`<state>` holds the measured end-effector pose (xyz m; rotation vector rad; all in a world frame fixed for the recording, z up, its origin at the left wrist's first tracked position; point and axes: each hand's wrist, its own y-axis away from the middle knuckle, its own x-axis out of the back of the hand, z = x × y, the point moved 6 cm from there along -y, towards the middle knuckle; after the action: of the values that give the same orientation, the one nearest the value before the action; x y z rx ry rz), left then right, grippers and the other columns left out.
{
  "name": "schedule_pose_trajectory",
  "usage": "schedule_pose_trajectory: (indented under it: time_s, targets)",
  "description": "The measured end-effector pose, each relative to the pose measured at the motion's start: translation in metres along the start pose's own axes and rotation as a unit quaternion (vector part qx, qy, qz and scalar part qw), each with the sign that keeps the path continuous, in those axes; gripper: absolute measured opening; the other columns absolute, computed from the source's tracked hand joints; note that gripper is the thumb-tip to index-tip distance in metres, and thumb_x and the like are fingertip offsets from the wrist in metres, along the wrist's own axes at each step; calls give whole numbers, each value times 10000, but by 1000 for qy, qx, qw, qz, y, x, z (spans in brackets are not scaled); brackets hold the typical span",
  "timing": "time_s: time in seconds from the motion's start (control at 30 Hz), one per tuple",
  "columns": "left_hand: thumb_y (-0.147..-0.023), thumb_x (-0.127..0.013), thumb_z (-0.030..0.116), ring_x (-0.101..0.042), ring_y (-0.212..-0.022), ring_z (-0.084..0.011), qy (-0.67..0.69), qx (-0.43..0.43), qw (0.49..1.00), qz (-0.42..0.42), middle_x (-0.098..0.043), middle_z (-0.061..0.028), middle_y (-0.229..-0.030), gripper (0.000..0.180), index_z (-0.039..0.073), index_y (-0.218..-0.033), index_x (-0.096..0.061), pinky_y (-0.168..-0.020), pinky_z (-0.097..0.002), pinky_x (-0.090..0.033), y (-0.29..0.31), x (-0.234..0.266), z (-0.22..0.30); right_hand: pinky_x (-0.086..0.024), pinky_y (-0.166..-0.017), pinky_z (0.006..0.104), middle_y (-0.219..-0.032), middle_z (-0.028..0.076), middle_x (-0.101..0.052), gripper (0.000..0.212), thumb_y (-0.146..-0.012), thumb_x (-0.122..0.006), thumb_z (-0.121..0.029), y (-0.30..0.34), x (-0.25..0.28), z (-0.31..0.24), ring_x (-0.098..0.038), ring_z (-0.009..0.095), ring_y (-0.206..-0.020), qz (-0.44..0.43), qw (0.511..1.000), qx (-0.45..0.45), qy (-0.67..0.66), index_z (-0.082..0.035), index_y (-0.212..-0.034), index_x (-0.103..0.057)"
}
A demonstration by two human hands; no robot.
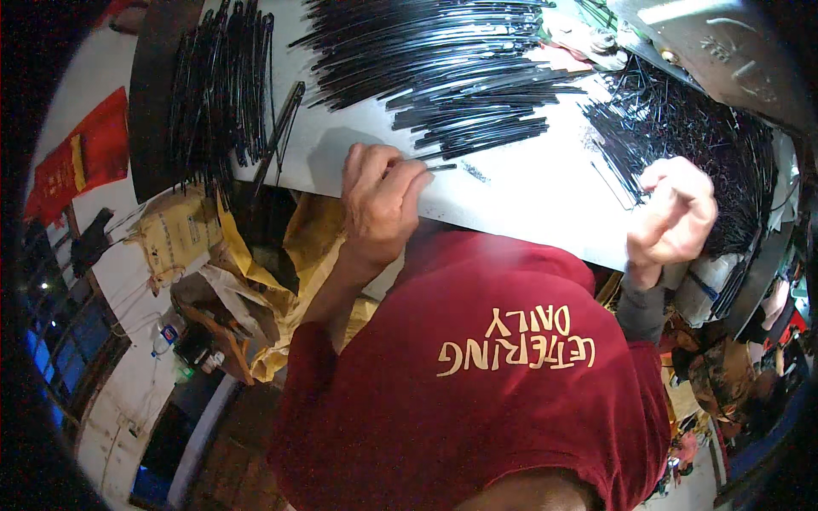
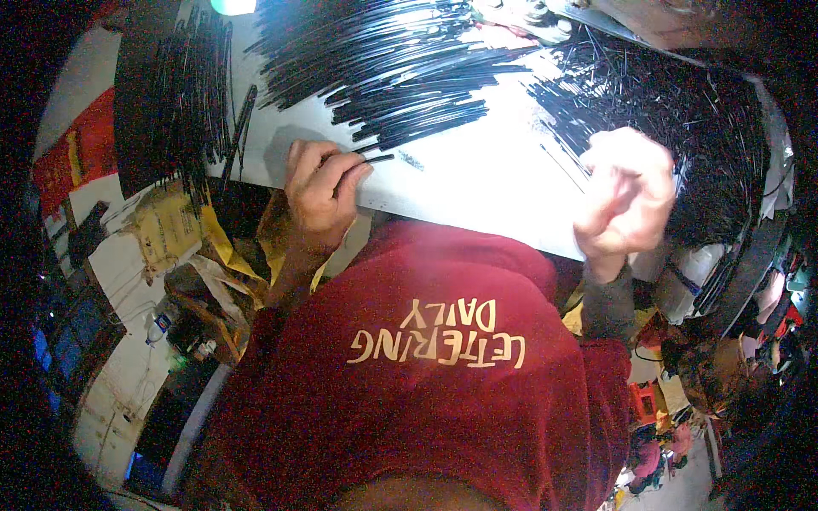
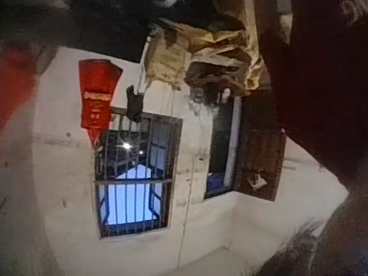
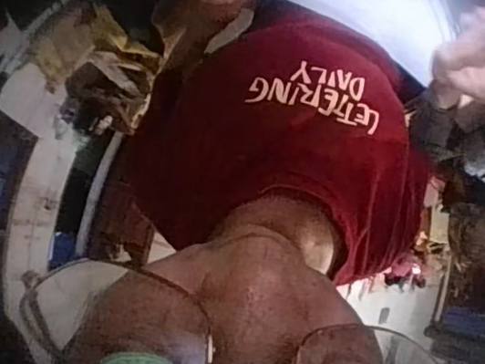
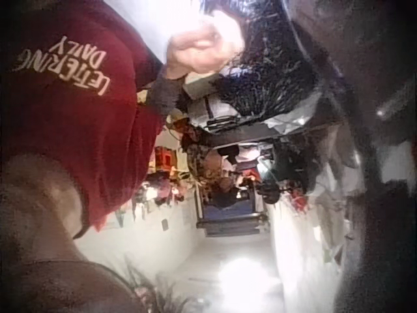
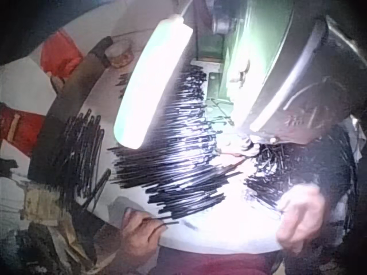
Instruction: The person puts on eyeglasses, fits thin rods and small wire pieces together by hand, and fastens them using a machine press.
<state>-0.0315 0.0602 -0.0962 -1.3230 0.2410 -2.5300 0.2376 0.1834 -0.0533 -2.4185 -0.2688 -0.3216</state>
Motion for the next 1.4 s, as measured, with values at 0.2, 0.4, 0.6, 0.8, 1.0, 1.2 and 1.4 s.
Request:
schedule_pose_trajectory:
  time_s: [0.2, 0.4, 0.6, 0.8, 1.0, 1.2, 1.4]
  targets:
    - [-702, -692, -7, -508, -771, -288, -17, -16, 999, 37, -553, -100, -837, 148, 29, -836, -639, -701, -401, -414, -4, -2, 14, -521, -669, 308, -837, 116, -640, 149, -835, -620, 20, 57, -53, 27, -643, 193, -738, -82, 961, -256, -64, 22, -981, -590]
    - [-717, -663, -50, -599, -749, -314, 169, -79, 982, -14, -604, -136, -829, 222, 8, -920, -596, -666, -386, -474, -46, -15, 47, -535, -657, 292, -913, 134, -632, 140, -888, -567, 27, 22, -49, 2, -650, 182, -740, -190, 977, -93, 16, 30, -1028, -573]
    - [-826, -614, -50, -636, -736, -328, 239, -113, 964, -4, -630, -159, -818, 188, -9, -1010, -608, -653, -370, -500, -96, -43, 52, -511, -636, 323, -840, 135, -647, 143, -817, -610, 20, 8, -56, -13, -641, 241, -707, -257, 946, 78, 183, -5, -957, -611]
    - [-851, -609, 0, -622, -683, -264, 306, -116, 944, -39, -647, -153, -844, 181, 1, -1031, -624, -637, -319, -496, -128, -54, 52, -419, -518, 241, -731, 55, -559, 76, -862, -577, 25, 2, -62, 24, -521, 95, -591, -150, 972, -146, 102, 25, -931, -610]
    - [-876, -618, 100, -475, -470, -146, 238, -83, 967, -30, -645, -83, -683, 168, 24, -1007, -690, -479, -267, -388, -138, -77, 56, -405, -490, 206, -784, 21, -605, 157, -886, -587, 11, -26, -63, 39, -501, 31, -574, -44, 976, -214, -11, 7, -1038, -628]
    - [-873, -611, 78, -601, -744, -259, 210, -84, 970, -91, -627, -140, -906, 236, -26, -1085, -604, -689, -342, -482, -135, -80, 57, -409, -492, 204, -806, 23, -623, 144, -883, -606, -5, -31, -60, 40, -517, 27, -601, -44, 978, -198, 42, 9, -1021, -642]
    - [-853, -621, 59, -606, -729, -281, 213, -109, 969, -68, -633, -153, -888, 276, -25, -1115, -598, -673, -356, -488, -136, -80, 57, -408, -495, 203, -823, 26, -630, 130, -880, -612, -11, -33, -59, 40, -515, 33, -604, -36, 979, -196, 41, 6, -1002, -654]
